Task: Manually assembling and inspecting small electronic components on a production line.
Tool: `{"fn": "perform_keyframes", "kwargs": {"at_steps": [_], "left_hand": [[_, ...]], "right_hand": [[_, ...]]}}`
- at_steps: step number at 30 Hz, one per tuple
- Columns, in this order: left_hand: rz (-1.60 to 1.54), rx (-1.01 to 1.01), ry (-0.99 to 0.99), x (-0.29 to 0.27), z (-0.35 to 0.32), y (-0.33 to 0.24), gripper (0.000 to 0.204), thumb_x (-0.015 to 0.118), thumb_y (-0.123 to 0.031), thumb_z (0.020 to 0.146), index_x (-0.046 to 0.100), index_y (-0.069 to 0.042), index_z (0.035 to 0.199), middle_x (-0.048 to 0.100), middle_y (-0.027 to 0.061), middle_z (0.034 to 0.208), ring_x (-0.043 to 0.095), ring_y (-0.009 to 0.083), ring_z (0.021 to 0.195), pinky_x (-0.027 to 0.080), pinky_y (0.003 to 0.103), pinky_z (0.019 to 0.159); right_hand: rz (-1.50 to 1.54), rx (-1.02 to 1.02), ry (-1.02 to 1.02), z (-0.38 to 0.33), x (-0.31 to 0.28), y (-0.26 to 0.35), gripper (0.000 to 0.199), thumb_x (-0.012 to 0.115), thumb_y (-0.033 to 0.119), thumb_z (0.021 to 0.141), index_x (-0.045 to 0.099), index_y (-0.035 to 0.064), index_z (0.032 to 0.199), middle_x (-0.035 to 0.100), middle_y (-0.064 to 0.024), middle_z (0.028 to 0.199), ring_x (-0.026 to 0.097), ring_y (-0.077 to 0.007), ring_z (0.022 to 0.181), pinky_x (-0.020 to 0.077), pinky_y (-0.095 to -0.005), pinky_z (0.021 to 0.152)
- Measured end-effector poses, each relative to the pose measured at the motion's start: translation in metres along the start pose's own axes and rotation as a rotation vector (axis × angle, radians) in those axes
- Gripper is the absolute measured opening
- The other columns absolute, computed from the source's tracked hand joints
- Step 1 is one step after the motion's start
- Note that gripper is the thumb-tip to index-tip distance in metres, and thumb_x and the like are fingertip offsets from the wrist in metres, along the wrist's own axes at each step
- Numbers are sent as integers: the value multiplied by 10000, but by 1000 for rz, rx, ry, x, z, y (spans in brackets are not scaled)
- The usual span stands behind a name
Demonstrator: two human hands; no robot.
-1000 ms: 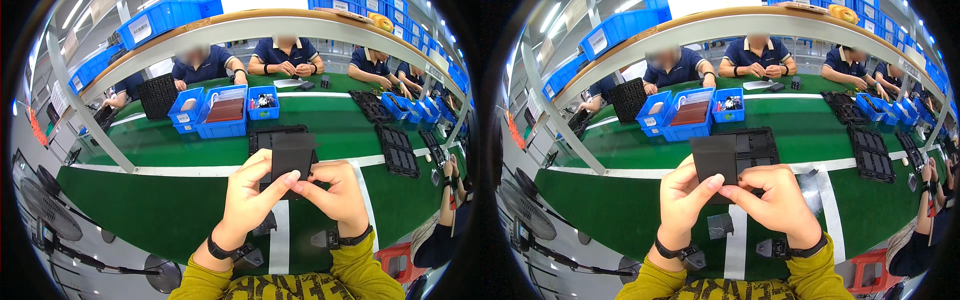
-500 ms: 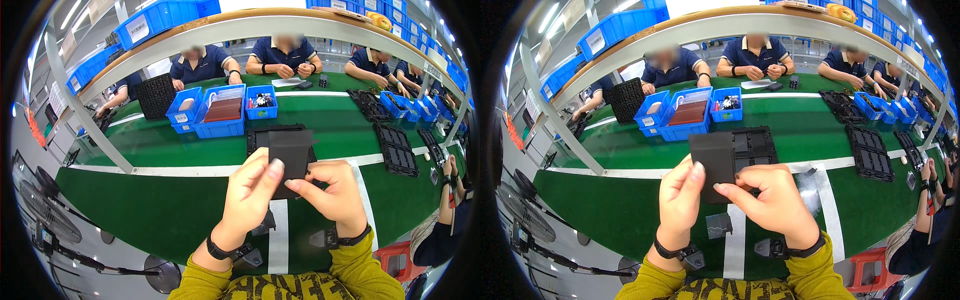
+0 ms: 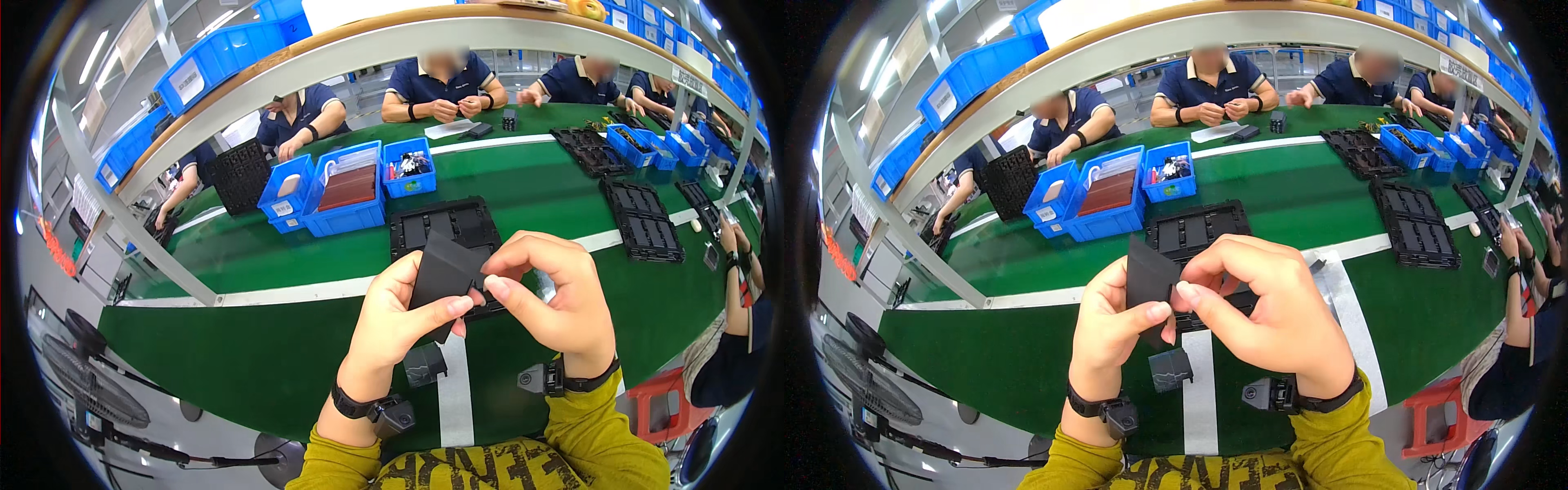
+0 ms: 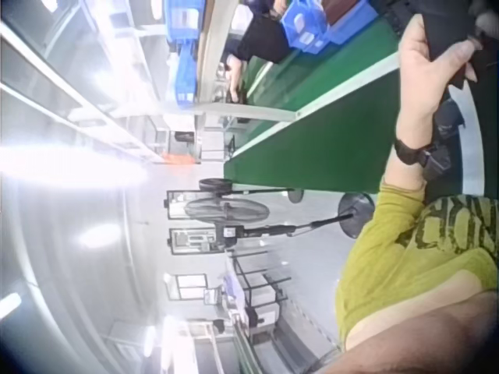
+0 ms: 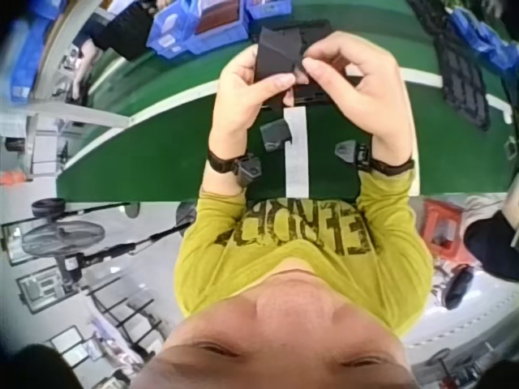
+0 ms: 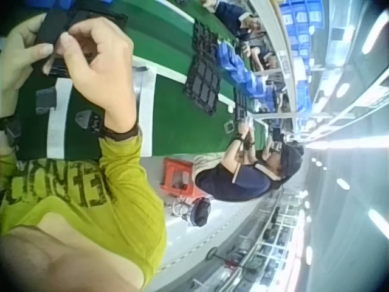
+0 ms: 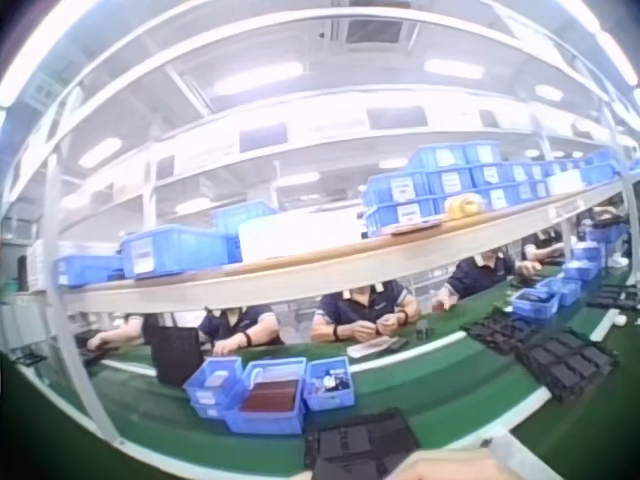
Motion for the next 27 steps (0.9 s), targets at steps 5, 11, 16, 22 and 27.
{"fn": "perform_keyframes", "kwargs": {"at_steps": [5, 11, 16, 22, 27], "left_hand": [[39, -34, 12, 0, 2, 6, 255, 653, 6, 783, 529, 24, 1005, 631, 102, 833, 606, 127, 682, 512, 241, 563], [17, -38, 31, 3, 2, 8, 259, 652, 5, 777, 531, 31, 1005, 629, 107, 799, 601, 137, 629, 499, 243, 532], [-183, -60, 148, 7, 1, 15, 254, 648, -39, 785, 531, 30, 1000, 625, 115, 783, 598, 146, 577, 488, 243, 498], [-284, -75, 198, 10, 1, 23, 301, 674, -85, 761, 530, 31, 998, 619, 121, 750, 602, 163, 548, 481, 250, 434], [-365, -75, 300, 11, 1, 26, 294, 688, -110, 751, 529, 24, 958, 620, 142, 692, 583, 176, 477, 467, 248, 412]], "right_hand": [[-2, 12, 17, -2, -2, -1, 22, 624, -13, 751, 611, -25, 764, 601, -81, 670, 589, -136, 597, 454, -248, 544], [18, -13, 16, -3, -2, -1, 9, 609, -28, 759, 600, -31, 757, 592, -84, 663, 590, -135, 589, 456, -252, 537], [-34, -109, 31, -3, 5, 9, 43, 591, -63, 734, 574, -24, 725, 610, -97, 687, 578, -180, 598, 431, -264, 549], [15, -144, 62, -5, 11, 11, 62, 601, -22, 756, 543, -3, 767, 544, -111, 677, 537, -250, 594, 422, -313, 536], [59, -148, 92, -4, 17, 11, 55, 597, -26, 760, 548, -4, 771, 564, -98, 703, 550, -216, 614, 429, -291, 556]]}}
Point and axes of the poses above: each hand's wrist, its own z-axis towards the middle knuckle, its own x-axis out of the palm, y = z × x, the point moved 9 cm from there along z, towards the middle knuckle
